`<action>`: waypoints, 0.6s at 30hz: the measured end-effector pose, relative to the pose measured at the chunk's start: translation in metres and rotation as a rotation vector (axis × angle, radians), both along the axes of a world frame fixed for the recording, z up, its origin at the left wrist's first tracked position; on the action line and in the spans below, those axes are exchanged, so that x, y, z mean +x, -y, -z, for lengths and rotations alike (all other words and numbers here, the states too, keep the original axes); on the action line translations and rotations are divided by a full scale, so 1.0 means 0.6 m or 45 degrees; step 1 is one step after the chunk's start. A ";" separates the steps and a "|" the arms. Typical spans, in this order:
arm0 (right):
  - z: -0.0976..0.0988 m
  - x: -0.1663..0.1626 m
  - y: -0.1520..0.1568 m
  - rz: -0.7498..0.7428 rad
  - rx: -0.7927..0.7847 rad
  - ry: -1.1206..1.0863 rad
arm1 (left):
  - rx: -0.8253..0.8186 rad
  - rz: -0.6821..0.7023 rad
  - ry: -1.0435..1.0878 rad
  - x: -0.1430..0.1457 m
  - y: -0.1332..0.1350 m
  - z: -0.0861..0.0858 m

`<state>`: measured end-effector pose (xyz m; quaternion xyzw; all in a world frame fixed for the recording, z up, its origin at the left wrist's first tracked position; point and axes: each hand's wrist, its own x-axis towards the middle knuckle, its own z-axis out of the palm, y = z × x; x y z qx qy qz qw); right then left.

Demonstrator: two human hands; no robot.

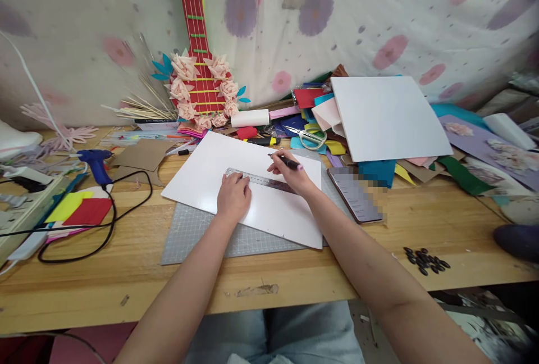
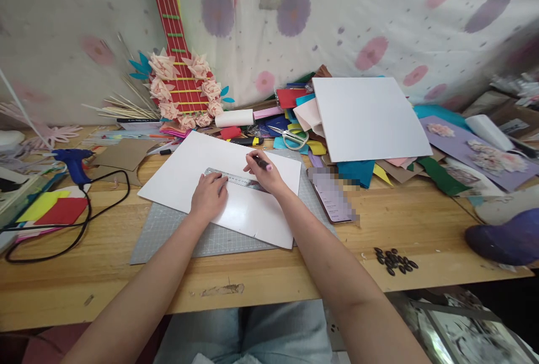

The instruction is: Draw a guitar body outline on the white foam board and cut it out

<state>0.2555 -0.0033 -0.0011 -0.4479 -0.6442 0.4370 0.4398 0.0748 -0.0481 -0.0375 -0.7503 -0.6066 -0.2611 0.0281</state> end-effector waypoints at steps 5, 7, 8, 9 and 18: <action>-0.005 -0.047 -0.037 0.006 -0.277 -0.202 | 0.007 -0.006 0.010 0.000 0.000 0.001; 0.011 -0.061 -0.048 0.058 -0.286 -0.245 | 0.007 -0.004 0.015 0.000 -0.001 0.002; 0.021 -0.066 -0.051 0.078 -0.277 -0.264 | 0.008 0.000 0.018 0.000 -0.001 0.003; 0.030 -0.070 -0.053 0.089 -0.265 -0.274 | 0.008 0.005 0.019 0.000 -0.002 0.003; 0.052 -0.068 -0.045 0.145 -0.199 -0.244 | 0.001 0.010 0.024 0.001 0.000 -0.001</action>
